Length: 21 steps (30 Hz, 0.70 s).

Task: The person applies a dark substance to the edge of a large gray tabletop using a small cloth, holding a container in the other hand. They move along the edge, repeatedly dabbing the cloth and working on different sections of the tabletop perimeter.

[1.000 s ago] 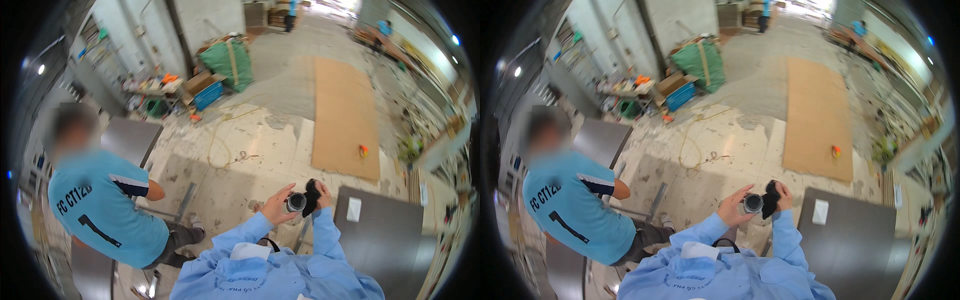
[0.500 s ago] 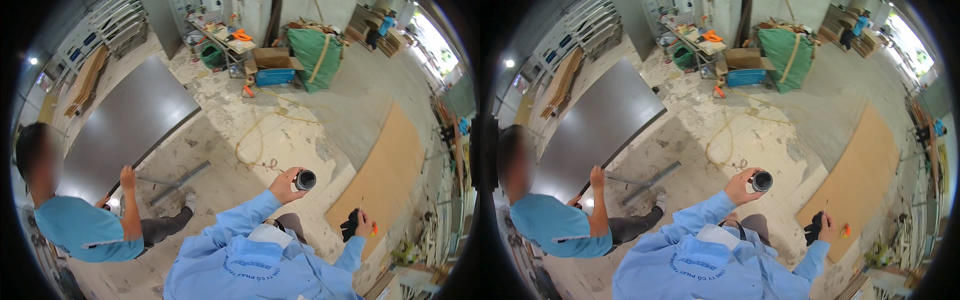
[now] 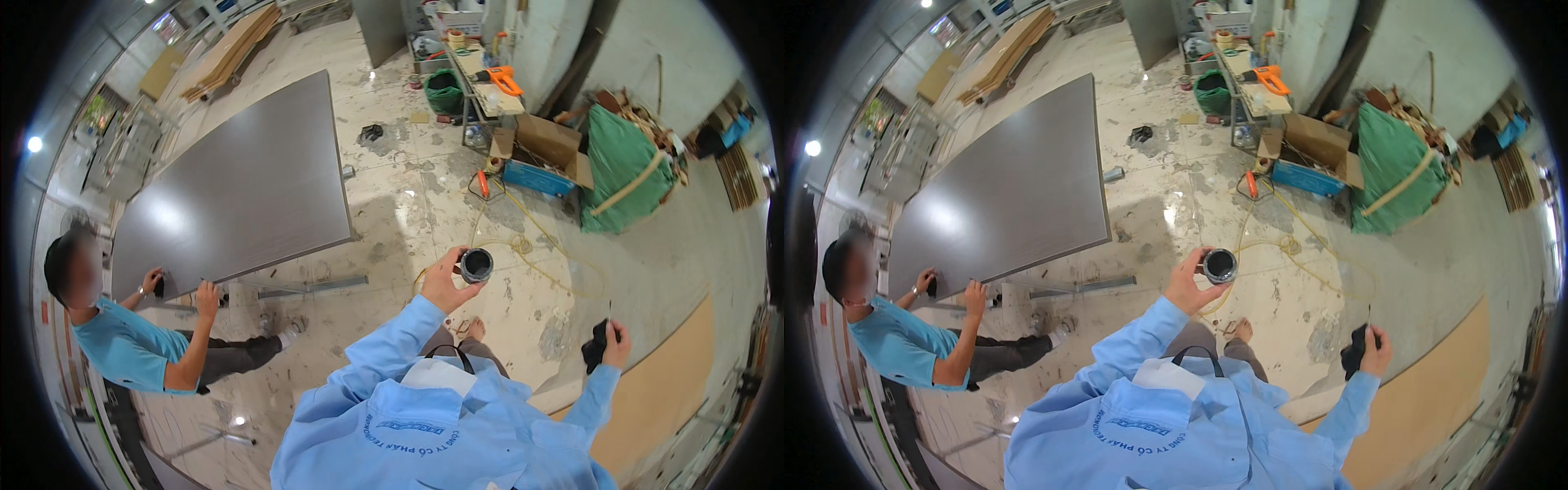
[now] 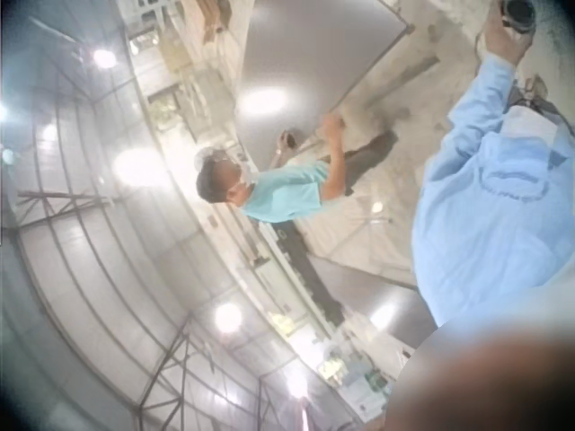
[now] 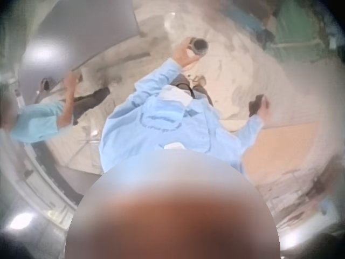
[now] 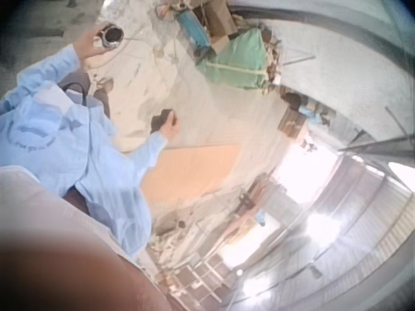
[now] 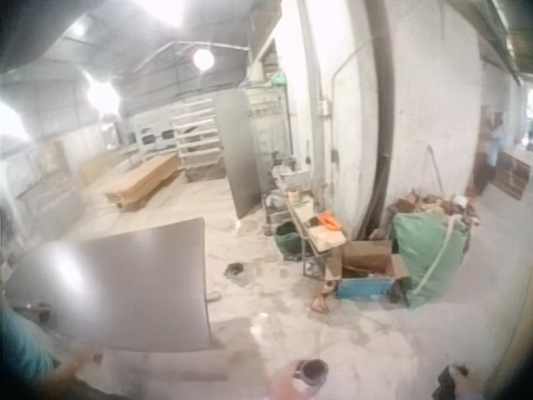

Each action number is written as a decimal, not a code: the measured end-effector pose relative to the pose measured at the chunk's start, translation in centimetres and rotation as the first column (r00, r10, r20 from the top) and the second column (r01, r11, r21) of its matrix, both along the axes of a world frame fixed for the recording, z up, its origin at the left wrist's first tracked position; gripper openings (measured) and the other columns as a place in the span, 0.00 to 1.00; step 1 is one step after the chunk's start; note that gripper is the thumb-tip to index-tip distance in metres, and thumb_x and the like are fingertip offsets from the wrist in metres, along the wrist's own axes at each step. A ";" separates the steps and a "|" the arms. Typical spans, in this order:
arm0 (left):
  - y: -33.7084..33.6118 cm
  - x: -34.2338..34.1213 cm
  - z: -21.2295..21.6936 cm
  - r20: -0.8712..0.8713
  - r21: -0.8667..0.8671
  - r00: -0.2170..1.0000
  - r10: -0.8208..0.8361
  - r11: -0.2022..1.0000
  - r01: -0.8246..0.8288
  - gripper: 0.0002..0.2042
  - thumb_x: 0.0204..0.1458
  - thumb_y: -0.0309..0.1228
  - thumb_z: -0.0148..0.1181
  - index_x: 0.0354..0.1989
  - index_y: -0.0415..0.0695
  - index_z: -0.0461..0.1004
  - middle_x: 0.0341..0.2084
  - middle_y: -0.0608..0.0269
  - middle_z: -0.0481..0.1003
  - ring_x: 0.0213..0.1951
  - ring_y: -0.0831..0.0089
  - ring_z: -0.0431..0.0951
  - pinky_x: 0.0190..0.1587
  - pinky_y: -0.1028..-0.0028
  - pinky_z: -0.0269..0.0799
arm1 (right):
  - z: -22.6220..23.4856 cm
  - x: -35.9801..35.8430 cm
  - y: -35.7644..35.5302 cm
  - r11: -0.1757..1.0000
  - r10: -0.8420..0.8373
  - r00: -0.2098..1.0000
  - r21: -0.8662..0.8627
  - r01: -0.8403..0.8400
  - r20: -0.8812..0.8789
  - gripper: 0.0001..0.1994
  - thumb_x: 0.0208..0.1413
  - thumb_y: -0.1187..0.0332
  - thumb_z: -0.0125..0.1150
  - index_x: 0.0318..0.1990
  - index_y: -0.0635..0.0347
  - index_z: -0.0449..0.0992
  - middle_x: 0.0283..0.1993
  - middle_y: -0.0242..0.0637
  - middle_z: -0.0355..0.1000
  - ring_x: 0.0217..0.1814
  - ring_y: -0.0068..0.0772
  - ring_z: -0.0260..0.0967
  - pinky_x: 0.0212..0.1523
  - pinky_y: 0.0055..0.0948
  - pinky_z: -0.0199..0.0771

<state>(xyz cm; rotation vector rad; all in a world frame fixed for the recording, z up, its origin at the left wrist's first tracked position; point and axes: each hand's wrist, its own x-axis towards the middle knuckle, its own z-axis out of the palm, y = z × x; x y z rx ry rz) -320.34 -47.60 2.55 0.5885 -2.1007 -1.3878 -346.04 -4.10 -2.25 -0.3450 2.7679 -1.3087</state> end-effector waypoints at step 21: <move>-36.1 -8.4 -1.3 0.065 -0.003 0.499 0.864 0.501 -0.866 0.29 0.45 0.29 0.79 0.58 0.41 0.75 0.49 0.53 0.82 0.50 0.60 0.85 0.54 0.65 0.80 | -4.8 -23.4 -85.4 0.695 0.647 0.740 -0.258 -0.672 -0.185 0.08 0.64 0.67 0.67 0.44 0.63 0.81 0.42 0.42 0.81 0.48 0.37 0.79 0.53 0.35 0.76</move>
